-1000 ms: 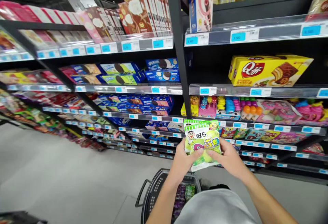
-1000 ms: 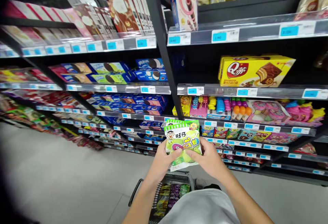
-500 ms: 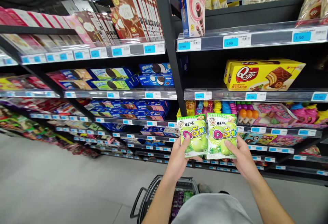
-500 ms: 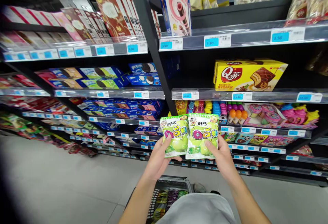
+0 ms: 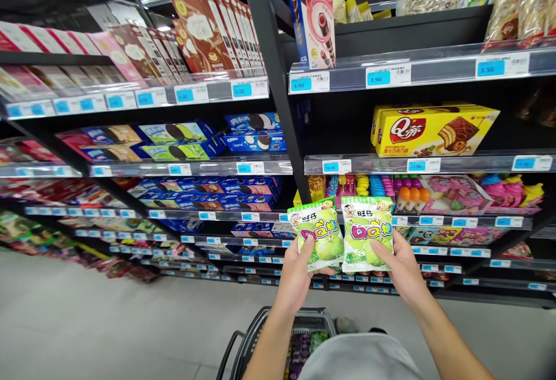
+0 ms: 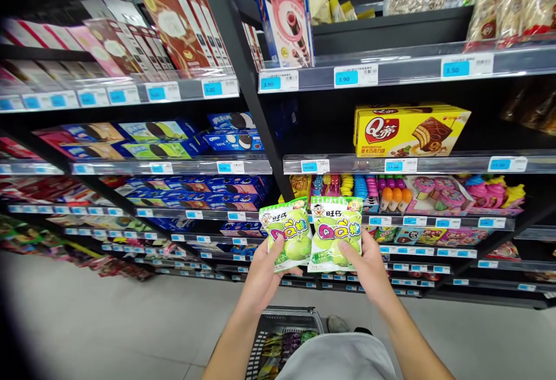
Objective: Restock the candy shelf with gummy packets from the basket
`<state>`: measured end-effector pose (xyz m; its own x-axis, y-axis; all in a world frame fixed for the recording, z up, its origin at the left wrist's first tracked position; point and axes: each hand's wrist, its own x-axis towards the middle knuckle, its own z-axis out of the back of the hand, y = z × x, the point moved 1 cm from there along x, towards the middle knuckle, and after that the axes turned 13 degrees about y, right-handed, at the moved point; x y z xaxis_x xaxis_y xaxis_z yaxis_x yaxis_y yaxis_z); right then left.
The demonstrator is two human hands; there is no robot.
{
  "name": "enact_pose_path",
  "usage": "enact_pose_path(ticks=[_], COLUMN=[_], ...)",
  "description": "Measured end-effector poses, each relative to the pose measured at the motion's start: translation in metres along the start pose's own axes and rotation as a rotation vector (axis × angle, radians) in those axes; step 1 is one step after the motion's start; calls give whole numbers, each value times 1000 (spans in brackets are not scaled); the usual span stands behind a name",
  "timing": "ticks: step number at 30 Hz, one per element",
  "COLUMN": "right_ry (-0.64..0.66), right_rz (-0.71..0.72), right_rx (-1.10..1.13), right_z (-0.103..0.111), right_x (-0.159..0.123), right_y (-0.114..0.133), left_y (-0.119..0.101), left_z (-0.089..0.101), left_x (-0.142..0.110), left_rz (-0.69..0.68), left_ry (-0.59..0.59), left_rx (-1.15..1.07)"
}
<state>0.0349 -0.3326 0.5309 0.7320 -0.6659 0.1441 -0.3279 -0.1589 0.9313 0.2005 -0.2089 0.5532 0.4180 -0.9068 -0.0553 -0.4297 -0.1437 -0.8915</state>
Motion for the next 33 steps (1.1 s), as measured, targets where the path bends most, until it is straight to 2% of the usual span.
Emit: enact_pose_path(ticks=[9, 15, 21, 25, 30, 33], right_ry=[-30, -58, -110, -123, -196, -163], right_rz=[6, 0, -19, -54, -126, -134], right_rx=[-47, -4, -21, 67, 167, 193], right_z=[6, 14, 24, 23, 24, 25], right_x=[-3, 2, 6, 14, 21, 24], right_y=[-11, -23, -37, -40, -45, -44], left_y=[9, 11, 21, 24, 22, 19], left_z=[7, 13, 26, 32, 34, 31], left_x=[5, -1, 5, 14, 23, 28], left_rz=[31, 101, 133, 115, 68, 53], left_ry=[-15, 102, 5, -67, -126, -137], left_rx=[-34, -187, -165, -164, -221, -250])
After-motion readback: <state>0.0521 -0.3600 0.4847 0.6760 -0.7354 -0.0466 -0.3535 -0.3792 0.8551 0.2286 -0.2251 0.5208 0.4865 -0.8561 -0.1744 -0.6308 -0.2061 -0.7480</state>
